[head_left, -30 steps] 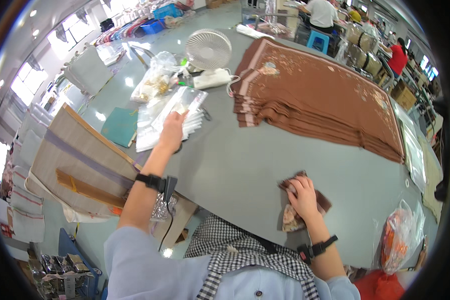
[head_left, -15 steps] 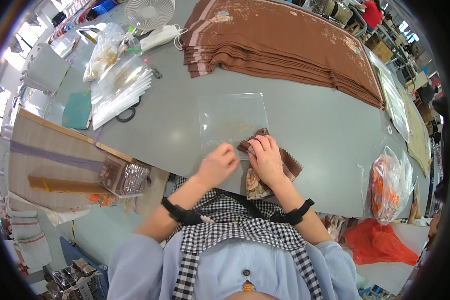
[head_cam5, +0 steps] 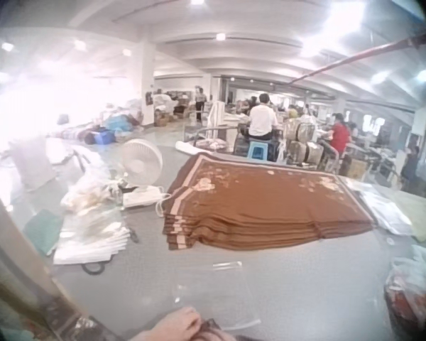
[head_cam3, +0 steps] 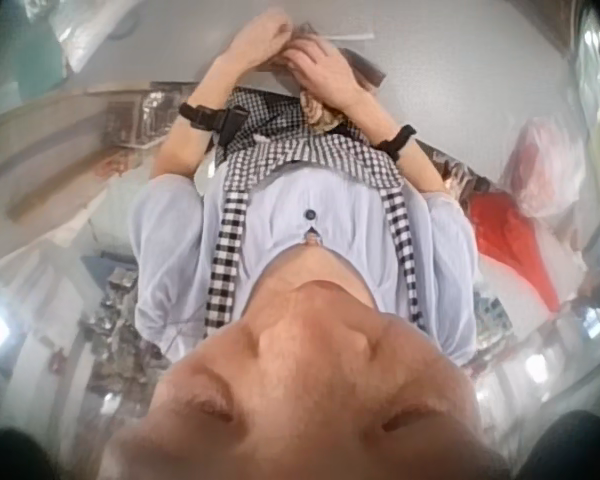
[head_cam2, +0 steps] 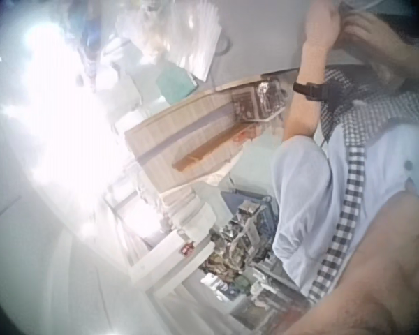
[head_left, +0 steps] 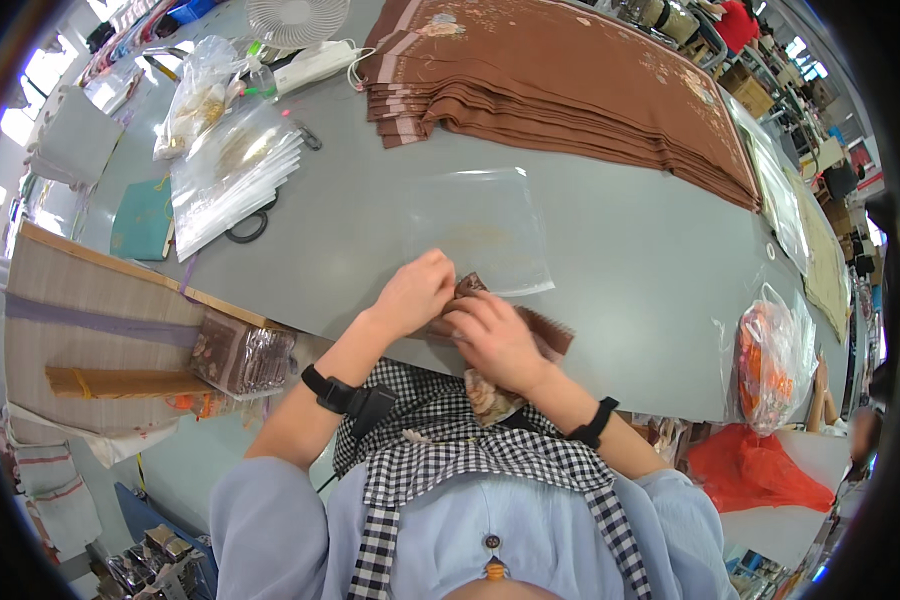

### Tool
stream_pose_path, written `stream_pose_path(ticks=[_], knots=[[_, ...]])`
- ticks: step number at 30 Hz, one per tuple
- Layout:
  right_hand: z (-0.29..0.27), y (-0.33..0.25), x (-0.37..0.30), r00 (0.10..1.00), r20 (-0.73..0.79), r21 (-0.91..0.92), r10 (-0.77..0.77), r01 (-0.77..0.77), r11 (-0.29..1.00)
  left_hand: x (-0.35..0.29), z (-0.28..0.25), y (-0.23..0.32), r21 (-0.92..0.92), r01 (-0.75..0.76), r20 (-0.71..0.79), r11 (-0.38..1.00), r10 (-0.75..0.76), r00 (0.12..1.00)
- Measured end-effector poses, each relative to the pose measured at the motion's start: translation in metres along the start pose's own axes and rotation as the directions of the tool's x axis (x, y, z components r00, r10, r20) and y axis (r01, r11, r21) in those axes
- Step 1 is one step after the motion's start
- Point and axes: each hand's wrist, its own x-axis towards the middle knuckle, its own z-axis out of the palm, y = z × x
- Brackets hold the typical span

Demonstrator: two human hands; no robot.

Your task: The person repeatedly folds brown floral-patterned cloths on a table, places each folded piece into a clear plastic bag, and sets the packaged item aside. The process is repeated for multiple cloths in a consistent sequence.

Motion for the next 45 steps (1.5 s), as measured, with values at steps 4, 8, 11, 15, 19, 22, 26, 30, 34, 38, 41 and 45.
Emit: stream_pose_path(ticks=[4,8,11,15,19,22,26,30,34,38,41,45], knots=[[-0.001,0.004,-0.002,0.989,-0.002,-0.093,0.145,-0.144,0.985,-0.009,0.008,0.003,0.060,-0.065,-0.326,0.996,0.081,0.942],[-0.025,0.019,-0.019,0.900,-0.138,-0.257,0.414,-0.436,0.863,-0.033,0.028,0.011,0.409,-0.055,-0.298,0.911,0.190,0.935],[-0.021,0.013,-0.021,0.961,-0.011,-0.256,0.277,-0.270,0.928,-0.040,0.039,0.018,0.386,-0.057,-0.191,0.921,0.140,0.972],[-0.007,0.020,-0.004,0.965,-0.016,-0.115,0.263,-0.263,0.958,-0.038,0.042,0.029,0.457,-0.006,-0.173,0.889,0.096,0.980],[0.005,0.035,0.007,0.970,-0.037,-0.278,0.241,-0.242,0.930,-0.034,0.043,0.039,0.360,-0.166,-0.173,0.918,0.241,0.955],[0.022,0.035,0.017,0.958,0.047,-0.171,0.282,-0.270,0.948,-0.032,0.037,0.040,0.183,-0.302,-0.141,0.935,0.329,0.934],[0.043,0.047,0.050,0.938,0.038,-0.157,0.344,-0.334,0.929,-0.030,0.022,0.035,0.222,-0.298,-0.144,0.928,0.334,0.932],[0.021,0.041,0.048,0.958,0.092,-0.120,0.271,-0.259,0.958,-0.032,0.017,0.036,0.262,-0.263,-0.168,0.929,0.312,0.935],[-0.039,0.016,-0.017,0.931,0.357,0.060,0.080,-0.108,0.992,-0.032,0.019,0.032,0.194,-0.308,-0.199,0.931,0.345,0.917],[-0.040,0.032,-0.023,0.897,0.440,-0.247,0.042,0.076,0.966,-0.042,0.023,0.035,0.254,-0.352,-0.227,0.901,0.409,0.884],[-0.026,0.043,-0.007,0.981,0.194,-0.036,0.019,-0.012,0.999,-0.061,0.034,0.050,0.209,-0.530,-0.279,0.822,0.569,0.773],[-0.031,0.015,-0.028,0.971,0.096,0.280,0.221,-0.239,0.930,-0.088,0.066,0.074,0.217,-0.571,0.125,0.792,0.557,0.821]])
